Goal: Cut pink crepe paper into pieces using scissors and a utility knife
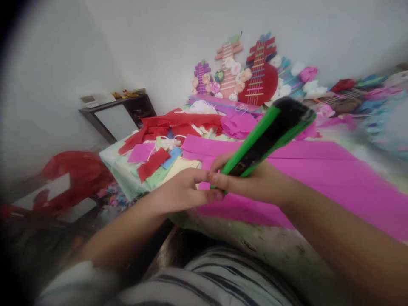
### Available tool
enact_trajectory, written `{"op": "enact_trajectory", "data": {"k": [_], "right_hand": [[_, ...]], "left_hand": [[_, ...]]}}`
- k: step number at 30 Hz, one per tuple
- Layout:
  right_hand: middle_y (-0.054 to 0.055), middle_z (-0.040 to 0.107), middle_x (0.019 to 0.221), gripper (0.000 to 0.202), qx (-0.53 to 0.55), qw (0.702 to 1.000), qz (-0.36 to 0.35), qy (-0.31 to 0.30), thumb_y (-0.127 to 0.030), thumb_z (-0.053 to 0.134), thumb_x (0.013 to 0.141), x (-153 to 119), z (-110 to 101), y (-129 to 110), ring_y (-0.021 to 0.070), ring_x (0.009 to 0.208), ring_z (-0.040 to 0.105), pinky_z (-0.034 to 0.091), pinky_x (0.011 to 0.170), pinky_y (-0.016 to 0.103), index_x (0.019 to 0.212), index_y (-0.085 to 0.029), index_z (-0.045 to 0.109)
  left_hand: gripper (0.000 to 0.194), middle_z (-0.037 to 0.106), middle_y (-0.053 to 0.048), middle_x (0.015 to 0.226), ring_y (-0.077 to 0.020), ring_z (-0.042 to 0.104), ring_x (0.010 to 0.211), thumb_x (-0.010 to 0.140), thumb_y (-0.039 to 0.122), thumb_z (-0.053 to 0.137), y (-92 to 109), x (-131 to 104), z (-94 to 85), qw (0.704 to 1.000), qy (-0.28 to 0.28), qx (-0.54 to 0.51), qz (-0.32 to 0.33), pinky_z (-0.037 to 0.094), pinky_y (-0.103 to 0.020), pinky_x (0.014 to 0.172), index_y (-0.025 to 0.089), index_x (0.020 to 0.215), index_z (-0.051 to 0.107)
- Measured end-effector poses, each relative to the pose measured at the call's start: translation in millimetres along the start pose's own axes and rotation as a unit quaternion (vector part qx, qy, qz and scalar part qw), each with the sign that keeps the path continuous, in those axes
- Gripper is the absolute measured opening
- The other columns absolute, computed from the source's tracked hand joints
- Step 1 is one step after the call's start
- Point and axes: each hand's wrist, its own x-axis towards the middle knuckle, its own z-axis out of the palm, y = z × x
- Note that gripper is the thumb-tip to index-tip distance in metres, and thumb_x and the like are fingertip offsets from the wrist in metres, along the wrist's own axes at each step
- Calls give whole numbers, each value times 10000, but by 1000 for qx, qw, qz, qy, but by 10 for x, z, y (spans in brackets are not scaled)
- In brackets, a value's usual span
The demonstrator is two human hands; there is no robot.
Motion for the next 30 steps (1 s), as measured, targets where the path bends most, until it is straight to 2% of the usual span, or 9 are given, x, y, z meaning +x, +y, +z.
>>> {"op": "enact_trajectory", "data": {"k": [2, 4, 6, 11, 15, 20, 24, 26, 30], "right_hand": [[-7, 526, 541, 196, 83, 994, 45, 60, -391, 598, 668, 56, -65, 66, 88, 448, 452, 341, 397, 208, 680, -195, 586], [-42, 411, 410, 244, 175, 972, 101, 121, -434, 582, 670, 129, -145, 158, 55, 337, 298, 207, 329, 193, 656, -191, 561], [-62, 325, 356, 275, 243, 947, 147, 147, -459, 552, 695, 198, -218, 253, 44, 322, 201, 131, 335, 187, 657, -187, 542], [-65, 352, 403, 305, 316, 924, 178, 124, -493, 507, 736, 360, -252, 471, 41, 357, 200, 118, 365, 187, 720, -190, 522], [-58, 410, 447, 301, 307, 926, 195, 100, -487, 506, 742, 527, -185, 628, 56, 383, 302, 182, 375, 189, 853, -207, 522], [-101, 290, 375, 310, 304, 930, 195, 72, -473, 542, 722, 712, -104, 708, 35, 338, 179, 141, 359, 165, 885, -211, 509], [-71, 465, 451, 237, 305, 932, 159, 114, -373, 608, 697, 802, -15, 751, 58, 421, 405, 326, 436, 166, 839, -220, 496], [-47, 556, 546, 217, 322, 928, 143, 122, -338, 594, 715, 823, 15, 804, 80, 526, 507, 414, 560, 201, 873, -232, 490], [-5, 610, 641, 139, 320, 927, 131, 145, -302, 551, 751, 831, 35, 937, 101, 634, 565, 449, 704, 262, 833, -200, 508]], "left_hand": [[303, 648, -31, 861, -162, 584, 779, 724, 401, 541, -143, -66, -87, 990, 84, 112, 8, 464, -255, 670, 171, 902, 624], [371, 618, -75, 995, -204, 562, 909, 738, 443, 513, -352, -179, -184, 961, 163, 225, 3, 458, -319, 757, 156, 955, 603], [432, 593, -99, 1053, -224, 533, 989, 753, 467, 487, -590, -321, -256, 935, 156, 316, -25, 423, -372, 845, 142, 1025, 569], [603, 405, -121, 1293, -265, 339, 1206, 726, 413, 556, -998, -615, -243, 894, 17, 448, -17, 316, -424, 963, 130, 1234, 397], [401, 485, -96, 1230, -206, 443, 1133, 792, 250, 493, -1016, -656, -218, 890, 18, 456, -19, 321, -408, 958, 161, 1181, 454], [252, 602, -71, 1071, -176, 546, 976, 800, 176, 471, -925, -623, -304, 908, 22, 418, 23, 408, -356, 866, 159, 1035, 560], [221, 653, -46, 915, -147, 585, 861, 828, 174, 412, -932, -652, -358, 922, 66, 381, 39, 471, -283, 760, 165, 950, 595], [237, 651, -57, 913, -144, 592, 851, 833, 163, 383, -952, -672, -368, 908, 119, 397, 64, 483, -278, 746, 154, 952, 588], [254, 639, -76, 957, -162, 588, 897, 804, 116, 401, -926, -701, -377, 833, 248, 478, 129, 484, -299, 765, 153, 1009, 547]]}}
